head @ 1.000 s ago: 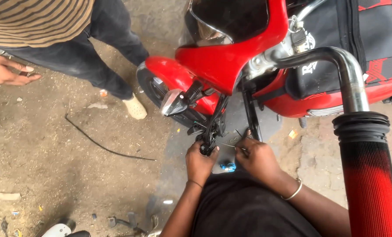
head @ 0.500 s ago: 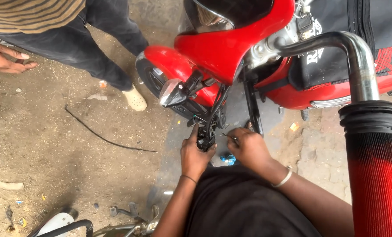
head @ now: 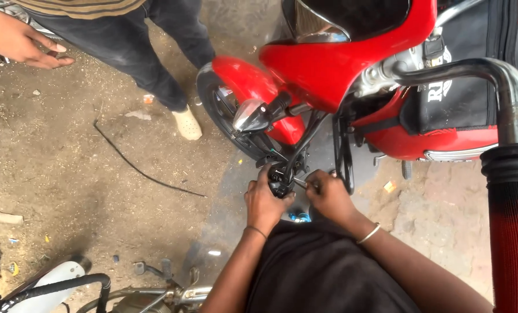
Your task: The person works on the handlebar switch assembly of a red motorcycle, manipulating a small black component and a cable near the headlight area. They use a thin metal rod to work inside the switch housing, reposition the component, and route the cable along the handlebar.
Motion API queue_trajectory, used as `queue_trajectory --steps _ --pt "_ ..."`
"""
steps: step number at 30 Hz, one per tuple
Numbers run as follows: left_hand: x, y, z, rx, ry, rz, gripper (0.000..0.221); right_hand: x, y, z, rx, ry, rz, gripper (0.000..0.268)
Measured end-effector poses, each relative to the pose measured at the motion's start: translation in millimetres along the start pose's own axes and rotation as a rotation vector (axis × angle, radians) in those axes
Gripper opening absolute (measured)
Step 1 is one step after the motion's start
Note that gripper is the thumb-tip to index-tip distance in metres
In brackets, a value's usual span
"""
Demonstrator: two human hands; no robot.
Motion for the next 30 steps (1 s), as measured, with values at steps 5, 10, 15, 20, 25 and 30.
queue_trajectory --steps 5,10,15,20,25,30 --pt "2.4 4.6 2.2 -0.003 0.010 -0.076 0.092 22.3 9.4 7.3 0.030 0.030 0.051 0.020" --pt "0.4 3.3 6.1 0.179 -0.025 -0.005 0.089 37.9 10.3 14.1 0.001 0.256 -0.173 0.021" --pt "13.2 1.8 15.3 0.200 -0.004 0.002 0.089 32.9 -4.3 13.0 0.034 0.135 -0.104 0.023" --pt "45.7 -4.6 11.2 0.276 -0.065 -0.240 0.090 37.6 5.5 16.0 0.154 -0.062 0.113 0.035" --pt "105.7 -51.2 25.9 0.352 0.359 -0.933 0.043 22.8 0.2 7.1 0.191 0.229 0.070 0.050" --pt "88.8 -44.4 18.6 0.286 0.361 -0.754 0.024 4.5 -2.5 3.8 0.265 -0.058 0.536 0.050"
Point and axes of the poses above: each hand's wrist, its own z-axis towards the middle knuckle, its own y-axis out of the back of the hand, x = y × z, the point moved 1 cm from there along z, towards the middle knuckle
